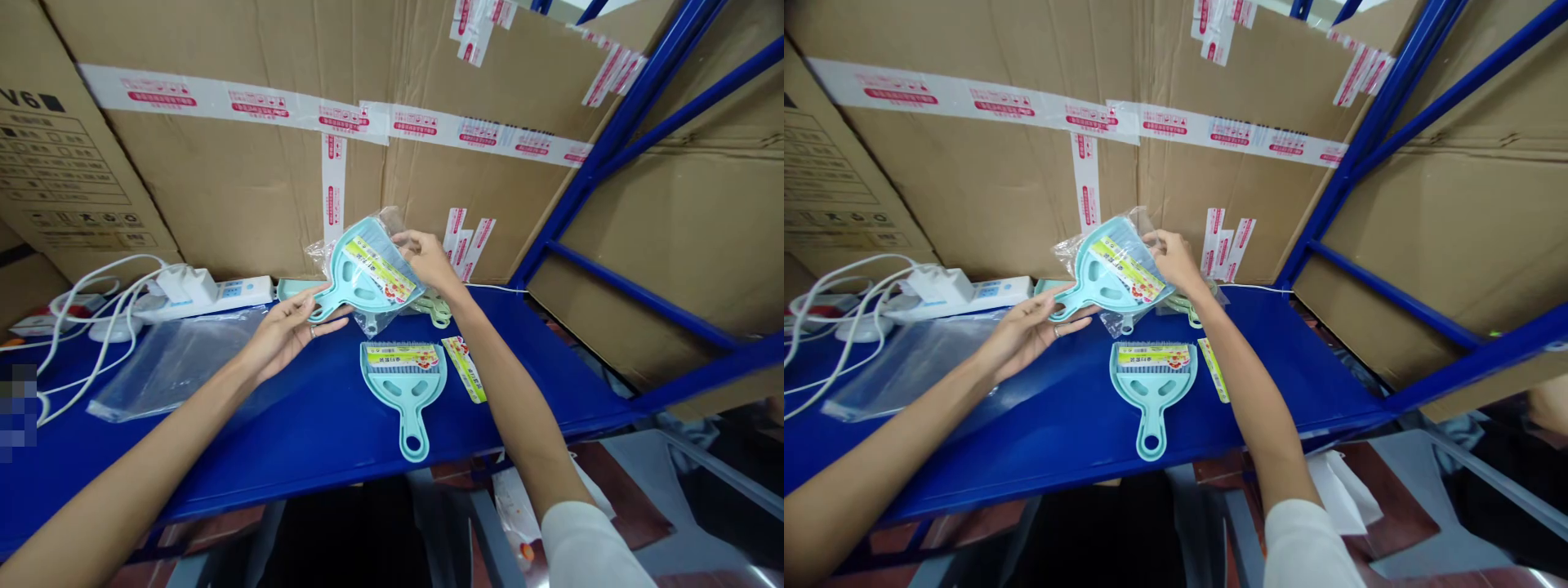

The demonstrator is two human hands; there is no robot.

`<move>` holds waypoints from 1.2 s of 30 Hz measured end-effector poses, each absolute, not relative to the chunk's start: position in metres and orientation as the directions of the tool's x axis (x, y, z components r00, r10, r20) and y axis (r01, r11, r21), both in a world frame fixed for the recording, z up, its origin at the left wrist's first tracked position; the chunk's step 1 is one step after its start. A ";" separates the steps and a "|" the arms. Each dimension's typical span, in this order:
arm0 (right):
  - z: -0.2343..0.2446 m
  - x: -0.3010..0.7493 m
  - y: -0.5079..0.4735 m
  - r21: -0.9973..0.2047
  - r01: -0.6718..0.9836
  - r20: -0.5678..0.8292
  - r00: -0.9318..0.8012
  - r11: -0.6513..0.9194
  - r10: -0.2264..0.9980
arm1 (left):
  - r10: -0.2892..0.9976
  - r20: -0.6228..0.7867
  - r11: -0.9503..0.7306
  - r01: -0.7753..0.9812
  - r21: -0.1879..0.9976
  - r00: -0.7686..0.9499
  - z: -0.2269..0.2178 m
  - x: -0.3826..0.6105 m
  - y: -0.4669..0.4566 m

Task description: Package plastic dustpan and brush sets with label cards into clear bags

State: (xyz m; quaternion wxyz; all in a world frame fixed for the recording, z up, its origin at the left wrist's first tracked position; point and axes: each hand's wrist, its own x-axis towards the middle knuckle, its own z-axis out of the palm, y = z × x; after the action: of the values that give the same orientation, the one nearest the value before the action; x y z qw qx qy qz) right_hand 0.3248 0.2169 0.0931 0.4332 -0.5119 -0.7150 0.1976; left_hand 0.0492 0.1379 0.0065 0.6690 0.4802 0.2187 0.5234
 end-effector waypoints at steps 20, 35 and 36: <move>0.052 0.434 0.282 -0.328 0.919 0.249 -0.138 0.217 0.959 | 0.841 0.141 0.027 -0.301 0.953 0.523 -0.005 0.061 0.132; 0.093 0.379 0.225 -0.417 0.903 -0.166 -0.187 0.103 0.968 | 0.887 0.123 -0.007 -0.254 0.967 0.445 0.000 0.067 0.124; 0.093 0.378 0.225 -0.358 0.932 -0.189 -0.137 0.062 0.972 | 0.890 0.124 -0.009 -0.255 0.967 0.439 0.001 0.067 0.124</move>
State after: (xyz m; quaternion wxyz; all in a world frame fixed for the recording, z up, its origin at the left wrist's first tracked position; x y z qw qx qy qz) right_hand 0.3779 0.2250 0.0926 0.0505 -0.6549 -0.7268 0.2006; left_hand 0.0670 0.1237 0.0012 0.6427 0.5534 0.2868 0.4454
